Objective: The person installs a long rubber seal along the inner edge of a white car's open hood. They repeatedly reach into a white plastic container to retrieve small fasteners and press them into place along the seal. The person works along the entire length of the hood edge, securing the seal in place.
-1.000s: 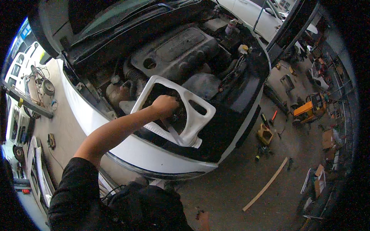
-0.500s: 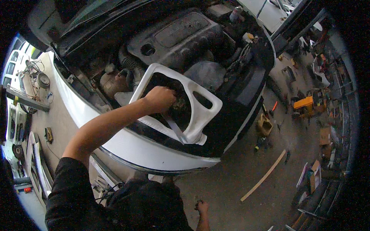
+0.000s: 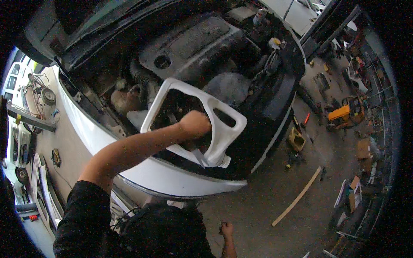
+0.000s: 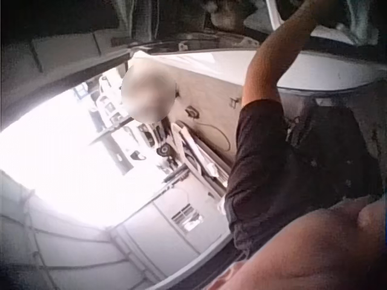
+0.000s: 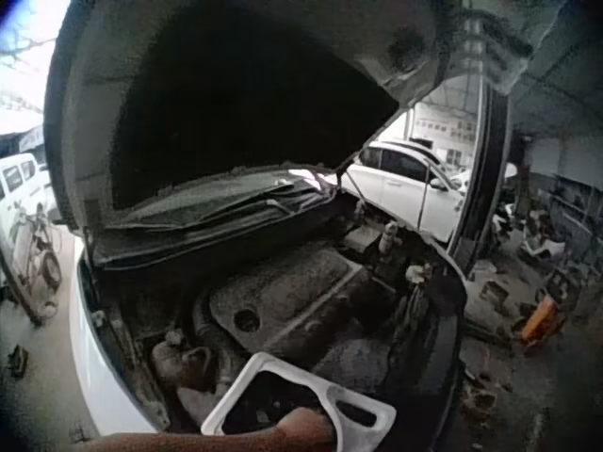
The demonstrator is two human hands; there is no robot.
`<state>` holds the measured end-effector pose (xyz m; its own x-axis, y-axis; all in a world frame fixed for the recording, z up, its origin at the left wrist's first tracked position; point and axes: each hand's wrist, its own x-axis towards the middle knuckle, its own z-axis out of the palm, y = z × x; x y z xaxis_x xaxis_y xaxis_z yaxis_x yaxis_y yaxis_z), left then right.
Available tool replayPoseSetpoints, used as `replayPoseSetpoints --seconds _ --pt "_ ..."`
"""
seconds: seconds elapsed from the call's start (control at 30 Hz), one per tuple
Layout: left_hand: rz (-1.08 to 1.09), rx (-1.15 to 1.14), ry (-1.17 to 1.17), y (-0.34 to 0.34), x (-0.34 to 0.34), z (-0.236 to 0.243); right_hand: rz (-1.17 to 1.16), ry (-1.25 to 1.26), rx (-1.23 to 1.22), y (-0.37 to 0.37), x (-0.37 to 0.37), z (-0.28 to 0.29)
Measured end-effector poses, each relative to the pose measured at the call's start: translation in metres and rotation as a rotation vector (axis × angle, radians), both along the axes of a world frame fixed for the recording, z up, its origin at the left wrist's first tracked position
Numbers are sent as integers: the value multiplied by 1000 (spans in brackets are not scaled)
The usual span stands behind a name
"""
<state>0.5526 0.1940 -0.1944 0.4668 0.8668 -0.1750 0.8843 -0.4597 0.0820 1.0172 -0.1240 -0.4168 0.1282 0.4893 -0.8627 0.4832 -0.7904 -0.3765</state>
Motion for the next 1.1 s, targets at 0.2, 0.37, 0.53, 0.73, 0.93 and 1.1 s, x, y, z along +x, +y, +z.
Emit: replayPoseSetpoints --seconds 0.2,0.37,0.53,0.73,0.93,1.1 --pt "132 -175 -4 -5 1 10 297 -56 20 42 0 10" --pt "265 -169 -215 -13 -14 33 488 32 253 97 -31 78" --pt "148 140 -531 -21 -57 -8 714 170 669 158 -51 181" --pt "430 -114 -1326 -80 -46 115 796 25 1146 237 -232 392" --pt "341 48 -1310 -110 -72 226 995 333 1972 270 -365 483" --pt "320 168 -1395 -136 -114 300 1095 520 2017 268 -399 545"
